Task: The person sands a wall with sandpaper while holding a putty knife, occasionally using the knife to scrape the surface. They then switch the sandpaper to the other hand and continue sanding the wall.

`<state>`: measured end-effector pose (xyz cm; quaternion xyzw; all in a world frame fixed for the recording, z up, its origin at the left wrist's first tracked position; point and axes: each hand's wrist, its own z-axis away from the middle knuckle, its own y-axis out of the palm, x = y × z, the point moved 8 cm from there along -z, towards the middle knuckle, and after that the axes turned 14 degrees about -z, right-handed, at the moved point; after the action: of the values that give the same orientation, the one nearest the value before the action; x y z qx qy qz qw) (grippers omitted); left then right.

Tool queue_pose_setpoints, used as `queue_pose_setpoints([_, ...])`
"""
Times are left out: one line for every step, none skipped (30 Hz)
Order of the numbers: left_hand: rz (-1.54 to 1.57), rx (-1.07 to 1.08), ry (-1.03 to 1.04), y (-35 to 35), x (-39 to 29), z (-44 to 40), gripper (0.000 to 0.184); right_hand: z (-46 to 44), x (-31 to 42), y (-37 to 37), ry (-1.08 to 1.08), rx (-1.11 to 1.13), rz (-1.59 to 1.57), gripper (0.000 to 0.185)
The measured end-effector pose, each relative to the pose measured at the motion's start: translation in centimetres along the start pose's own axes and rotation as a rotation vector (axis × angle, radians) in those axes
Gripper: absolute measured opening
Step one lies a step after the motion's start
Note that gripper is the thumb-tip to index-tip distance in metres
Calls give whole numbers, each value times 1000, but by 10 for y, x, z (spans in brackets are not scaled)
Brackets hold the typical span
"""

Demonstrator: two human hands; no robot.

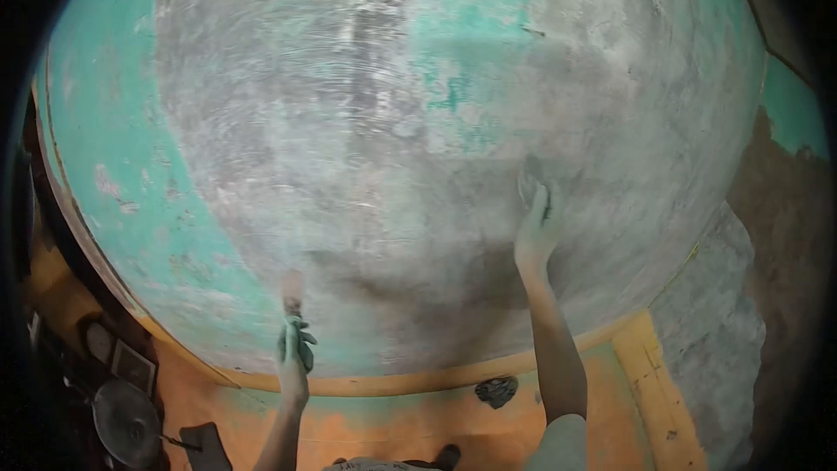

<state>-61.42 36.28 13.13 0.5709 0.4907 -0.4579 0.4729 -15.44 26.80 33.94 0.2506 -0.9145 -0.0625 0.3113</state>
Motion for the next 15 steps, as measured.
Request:
queue_pose_setpoints([-20,37,-22,-16,5,-11,34,18,13,32,-86,25,110,37])
queue_pose_setpoints([-10,40,-28,-37,11,-16,34,33,32,59,-136,83,101,36])
queue_pose_setpoints([3,41,-33,-54,16,-21,33,40,54,84,-187,142,90,35])
queue_pose_setpoints([16,40,-37,-68,15,-26,33,43,74,108,-237,202,77,35])
queue_pose_setpoints([32,31,-42,-82,11,-30,32,41,92,122,-266,159,-11,31])
queue_pose_setpoints([37,22,-36,-96,4,-33,32,37,110,135,-293,114,-98,28])
queue_pose_setpoints([40,15,-29,-108,-3,-37,32,31,124,144,-318,68,-185,26])
queue_pose_setpoints([43,10,-18,-118,-11,-41,32,17,125,149,-183,24,-308,22])
queue_pose_setpoints([39,1,-14,-130,-15,-45,32,4,123,153,-49,-19,-430,19])
queue_pose_setpoints([38,-9,-11,-140,-17,-49,33,-4,120,159,82,-60,-551,16])
queue_pose_setpoints([41,-21,-9,-148,-18,-51,33,-8,125,170,119,-49,-669,14])
queue_pose_setpoints([41,-20,-16,-154,-16,-52,33,-9,130,184,156,-33,-786,12])
queue_pose_setpoints([44,-19,-23,-158,-13,-53,32,-10,137,194,171,-28,-841,12])
queue_pose_setpoints([47,-21,-29,-160,-12,-55,32,-10,144,204,186,-23,-896,13])
queue_pose_setpoints([55,-16,-40,-160,-10,-57,32,-8,152,212,184,-30,-889,16])
